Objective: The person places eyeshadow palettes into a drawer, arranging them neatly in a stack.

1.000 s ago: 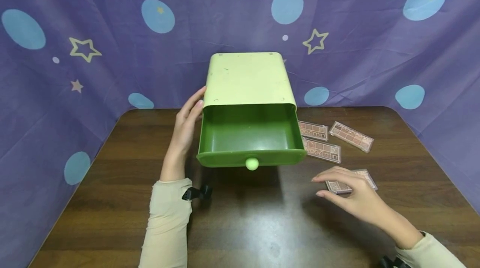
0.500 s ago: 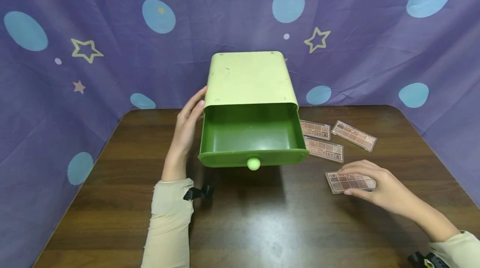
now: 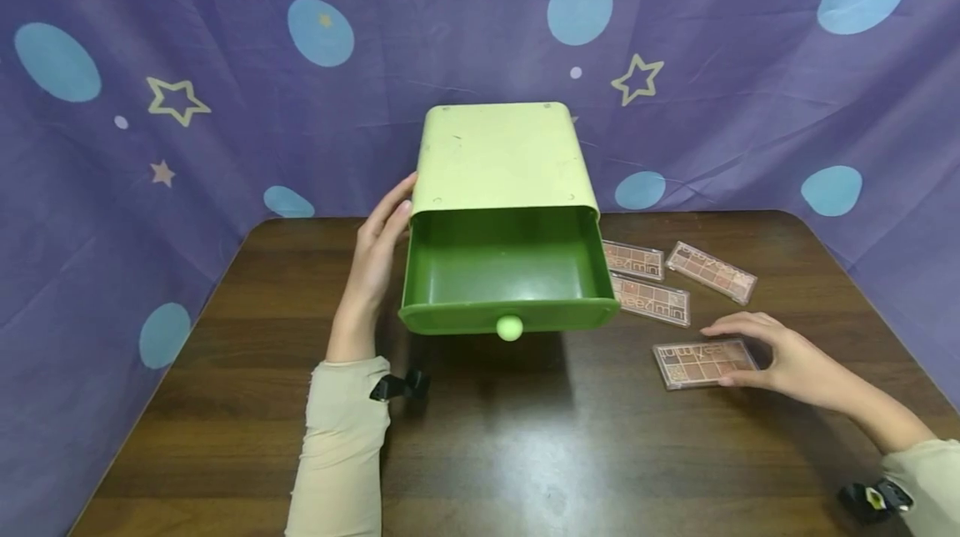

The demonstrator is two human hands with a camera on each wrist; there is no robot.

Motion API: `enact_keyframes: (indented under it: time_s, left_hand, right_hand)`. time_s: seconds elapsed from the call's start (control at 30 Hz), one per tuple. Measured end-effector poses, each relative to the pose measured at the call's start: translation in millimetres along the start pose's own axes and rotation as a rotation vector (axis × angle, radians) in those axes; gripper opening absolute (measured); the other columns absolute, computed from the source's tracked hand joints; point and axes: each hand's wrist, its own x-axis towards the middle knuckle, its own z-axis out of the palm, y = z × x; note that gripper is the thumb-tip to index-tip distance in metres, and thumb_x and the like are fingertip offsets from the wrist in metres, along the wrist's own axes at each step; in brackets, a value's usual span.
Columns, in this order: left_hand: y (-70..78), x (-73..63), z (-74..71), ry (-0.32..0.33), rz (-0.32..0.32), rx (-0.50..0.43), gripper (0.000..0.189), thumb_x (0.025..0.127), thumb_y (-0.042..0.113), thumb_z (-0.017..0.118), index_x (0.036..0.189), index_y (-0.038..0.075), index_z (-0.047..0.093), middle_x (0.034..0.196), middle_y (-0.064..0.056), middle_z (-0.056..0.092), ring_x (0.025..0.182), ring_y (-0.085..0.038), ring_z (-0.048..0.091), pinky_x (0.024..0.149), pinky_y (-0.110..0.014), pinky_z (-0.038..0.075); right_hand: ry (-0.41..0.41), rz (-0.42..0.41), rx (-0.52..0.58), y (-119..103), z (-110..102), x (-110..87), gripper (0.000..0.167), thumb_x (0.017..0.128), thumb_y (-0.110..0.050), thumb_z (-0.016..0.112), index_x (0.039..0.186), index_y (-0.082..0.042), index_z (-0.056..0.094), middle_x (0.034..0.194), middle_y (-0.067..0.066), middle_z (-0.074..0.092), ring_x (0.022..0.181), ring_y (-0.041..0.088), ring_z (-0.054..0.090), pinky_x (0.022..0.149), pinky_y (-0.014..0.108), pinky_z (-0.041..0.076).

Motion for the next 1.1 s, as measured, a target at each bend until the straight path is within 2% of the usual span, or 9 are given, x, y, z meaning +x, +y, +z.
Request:
enact_keyframes:
  time_s: [0.17,0.37,0.5,0.83,1.1]
  left_hand:
    - [-0.7,0.6,0.2,0.0,-0.002,-0.002,0.045,0.104,0.026,0.049,0.147,0.013,0.05,0.146,-0.001,0.05,0.118,-0.016,0.052,0.098,-0.036,0.042]
    - [-0.3,0.4,0.2,-0.001,0.003,0.003,0.045,0.104,0.025,0.049,0.147,0.013,0.05,0.146,0.0,0.05,0.119,-0.016,0.052,0.096,-0.034,0.043]
    - [0.2,-0.1,-0.3,-0.007,0.002,0.009,0.045,0.104,0.026,0.048,0.147,0.014,0.049,0.147,0.0,0.05,0.122,-0.016,0.051,0.097,-0.034,0.043]
    - [-0.3,0.7,-0.7,-0.006,0.01,0.008,0.044,0.104,0.024,0.048,0.147,0.012,0.049,0.147,0.0,0.05,0.124,-0.016,0.05,0.095,-0.032,0.043]
    - [-0.1,-0.1,-0.5,-0.003,0.019,0.008,0.044,0.104,0.022,0.048,0.147,0.012,0.049,0.146,0.0,0.051,0.12,-0.015,0.052,0.094,-0.031,0.043]
  right_hand:
    - [-0.03,0.019,-0.016,10.8,3.2,-0.2,0.064,0.06,-0.019,0.094,0.119,-0.017,0.069,0.117,-0.003,0.062,0.114,-0.007,0.039,0.09,0.007,0.027]
    - [-0.081,0.005,-0.029,14.7,10.9,-0.3,0.065,0.061,-0.025,0.094,0.121,-0.016,0.068,0.116,-0.003,0.057,0.108,-0.002,0.038,0.08,0.024,0.041]
    - [-0.101,0.01,-0.022,13.1,14.3,0.2,0.068,0.061,-0.028,0.094,0.122,-0.015,0.067,0.116,-0.002,0.055,0.107,0.0,0.035,0.076,0.029,0.042]
    - [-0.079,-0.005,-0.055,13.7,19.5,1.3,0.07,0.058,-0.031,0.094,0.12,-0.014,0.067,0.113,0.001,0.055,0.104,0.002,0.033,0.073,0.029,0.039]
    - [-0.05,-0.012,-0.05,8.8,18.0,1.6,0.069,0.057,-0.028,0.096,0.119,-0.015,0.068,0.113,-0.003,0.057,0.106,0.001,0.036,0.079,0.025,0.036]
